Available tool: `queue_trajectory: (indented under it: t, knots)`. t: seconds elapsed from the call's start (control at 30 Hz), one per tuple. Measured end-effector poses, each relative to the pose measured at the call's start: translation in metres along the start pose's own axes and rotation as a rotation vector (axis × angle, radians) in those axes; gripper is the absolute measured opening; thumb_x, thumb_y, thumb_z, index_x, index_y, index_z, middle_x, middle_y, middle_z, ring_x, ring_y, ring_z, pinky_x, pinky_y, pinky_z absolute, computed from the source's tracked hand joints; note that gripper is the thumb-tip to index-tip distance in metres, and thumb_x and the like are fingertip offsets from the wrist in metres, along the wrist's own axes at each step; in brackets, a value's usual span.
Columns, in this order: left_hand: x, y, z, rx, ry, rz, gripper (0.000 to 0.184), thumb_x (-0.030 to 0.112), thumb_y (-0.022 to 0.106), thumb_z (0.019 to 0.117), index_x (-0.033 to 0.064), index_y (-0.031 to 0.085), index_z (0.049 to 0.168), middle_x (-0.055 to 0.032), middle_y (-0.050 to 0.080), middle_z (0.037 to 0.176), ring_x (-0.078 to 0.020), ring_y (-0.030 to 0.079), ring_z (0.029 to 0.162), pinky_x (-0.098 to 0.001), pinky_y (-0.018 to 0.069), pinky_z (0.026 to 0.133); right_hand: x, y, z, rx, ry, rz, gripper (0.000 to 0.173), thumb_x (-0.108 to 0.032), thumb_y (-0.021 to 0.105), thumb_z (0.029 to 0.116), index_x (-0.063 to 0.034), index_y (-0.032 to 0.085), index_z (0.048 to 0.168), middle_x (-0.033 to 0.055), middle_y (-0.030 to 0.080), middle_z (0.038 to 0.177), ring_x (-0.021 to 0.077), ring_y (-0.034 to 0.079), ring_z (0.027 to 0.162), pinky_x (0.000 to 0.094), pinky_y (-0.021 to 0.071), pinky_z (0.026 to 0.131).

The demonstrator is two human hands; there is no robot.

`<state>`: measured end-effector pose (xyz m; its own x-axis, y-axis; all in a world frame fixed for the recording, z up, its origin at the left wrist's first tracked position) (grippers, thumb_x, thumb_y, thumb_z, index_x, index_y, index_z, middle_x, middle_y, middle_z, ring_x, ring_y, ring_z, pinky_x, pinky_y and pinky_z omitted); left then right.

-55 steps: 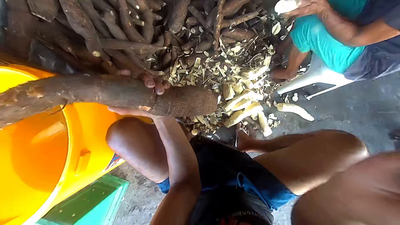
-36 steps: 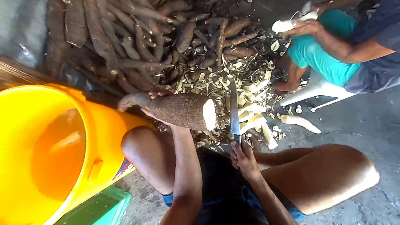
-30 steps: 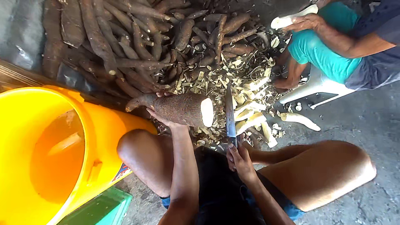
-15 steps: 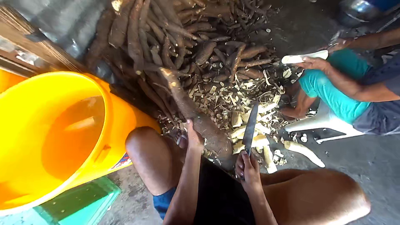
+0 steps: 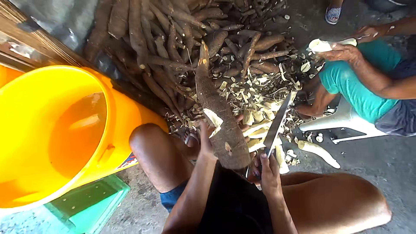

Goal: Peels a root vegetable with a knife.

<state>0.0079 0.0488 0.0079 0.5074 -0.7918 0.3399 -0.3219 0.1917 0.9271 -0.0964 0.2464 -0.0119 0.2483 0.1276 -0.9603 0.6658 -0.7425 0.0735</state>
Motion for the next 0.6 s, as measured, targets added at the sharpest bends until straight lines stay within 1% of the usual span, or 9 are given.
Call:
queue_trajectory:
  t: [0.1,0.17,0.27,0.4,0.47,0.5,0.53,0.57,0.6]
  knots:
    - [-0.019,-0.023,-0.001,0.271,0.032,-0.088,0.059,0.059,0.050,0.0960,0.0061,0.062,0.118,-0.0195,0.071,0.102,-0.0295,0.072,0.088,-0.0464,0.0628,0.074,-0.005,0.000,0.000,-0.050,0.024,-0.076,0.030,-0.034,0.049,0.1069,-0.0061,0.058,0.104,-0.0004,0.049,0.063,0.0088,0.041,0.042,0.0245,0.0418,0.039]
    - [-0.015,-0.031,-0.007,0.363,0.025,-0.063,0.050,0.053,0.045,0.1014,0.0075,0.064,0.110,-0.0146,0.072,0.090,-0.0226,0.073,0.078,-0.0402,0.0636,0.069,-0.007,-0.001,-0.002,-0.085,0.001,-0.116,0.025,-0.031,0.051,0.1060,-0.0071,0.059,0.104,-0.0019,0.048,0.063,0.0074,0.041,0.042,0.0227,0.0402,0.039]
    - [0.008,-0.015,-0.021,0.401,-0.052,0.135,0.062,0.065,0.042,0.1002,0.0109,0.062,0.121,-0.0130,0.073,0.097,-0.0228,0.073,0.086,-0.0419,0.0631,0.075,-0.004,0.002,-0.004,-0.103,-0.008,-0.130,0.024,-0.031,0.051,0.1057,-0.0081,0.058,0.105,-0.0037,0.048,0.063,0.0059,0.042,0.043,0.0215,0.0403,0.040]
    - [0.038,0.014,-0.041,0.325,-0.006,0.267,0.073,0.083,0.050,0.0838,0.0212,0.066,0.118,-0.0027,0.075,0.096,-0.0134,0.073,0.087,-0.0339,0.0633,0.075,-0.005,0.013,-0.005,-0.085,0.036,-0.033,0.026,-0.033,0.051,0.1062,-0.0076,0.058,0.102,-0.0037,0.045,0.061,0.0063,0.041,0.042,0.0220,0.0411,0.039]
    - [0.021,-0.017,-0.034,0.118,0.121,0.103,0.078,0.084,0.035,0.0899,0.0191,0.061,0.124,-0.0083,0.073,0.110,-0.0200,0.072,0.099,-0.0388,0.0630,0.077,-0.009,0.018,-0.002,-0.084,0.017,0.016,0.036,-0.043,0.051,0.1060,-0.0084,0.059,0.100,-0.0034,0.045,0.060,0.0064,0.040,0.041,0.0223,0.0410,0.039]
    - [0.007,-0.034,-0.025,-0.097,0.092,-0.086,0.095,0.088,0.033,0.0871,0.0127,0.054,0.141,-0.0208,0.064,0.132,-0.0344,0.066,0.116,-0.0508,0.0598,0.087,-0.010,0.019,-0.001,-0.084,-0.005,0.027,0.044,-0.052,0.051,0.1045,-0.0093,0.058,0.098,-0.0038,0.045,0.059,0.0059,0.040,0.041,0.0219,0.0404,0.038]
    - [-0.005,-0.030,-0.017,-0.048,0.021,-0.215,0.108,0.096,0.033,0.0772,0.0116,0.058,0.139,-0.0239,0.064,0.132,-0.0393,0.067,0.114,-0.0536,0.0603,0.084,-0.012,0.019,0.000,-0.083,-0.039,0.024,0.049,-0.059,0.050,0.1020,-0.0107,0.057,0.096,-0.0046,0.045,0.058,0.0053,0.039,0.040,0.0213,0.0399,0.038]
    - [-0.014,-0.031,-0.011,0.056,-0.017,-0.280,0.107,0.096,0.035,0.0756,0.0094,0.063,0.130,-0.0234,0.068,0.121,-0.0368,0.070,0.101,-0.0503,0.0610,0.076,-0.015,0.018,-0.002,-0.083,-0.091,0.009,0.051,-0.062,0.050,0.1009,-0.0120,0.057,0.094,-0.0054,0.045,0.058,0.0048,0.040,0.040,0.0210,0.0399,0.038]
    - [-0.022,-0.042,-0.009,0.110,-0.029,-0.297,0.098,0.092,0.042,0.0786,0.0096,0.064,0.127,-0.0209,0.068,0.116,-0.0330,0.070,0.098,-0.0481,0.0600,0.079,-0.018,0.015,-0.003,-0.095,-0.168,-0.026,0.049,-0.061,0.049,0.1018,-0.0135,0.058,0.094,-0.0061,0.047,0.059,0.0046,0.043,0.042,0.0212,0.0416,0.039]
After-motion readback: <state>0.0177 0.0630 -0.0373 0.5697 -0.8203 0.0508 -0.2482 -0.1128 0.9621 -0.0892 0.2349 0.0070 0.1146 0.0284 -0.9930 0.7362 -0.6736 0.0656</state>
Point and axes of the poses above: each hand's wrist, its own z-axis towards the middle knuckle, its own y-axis out of the palm, x = y × z, the point moved 2 cm from there along z, towards the middle knuckle
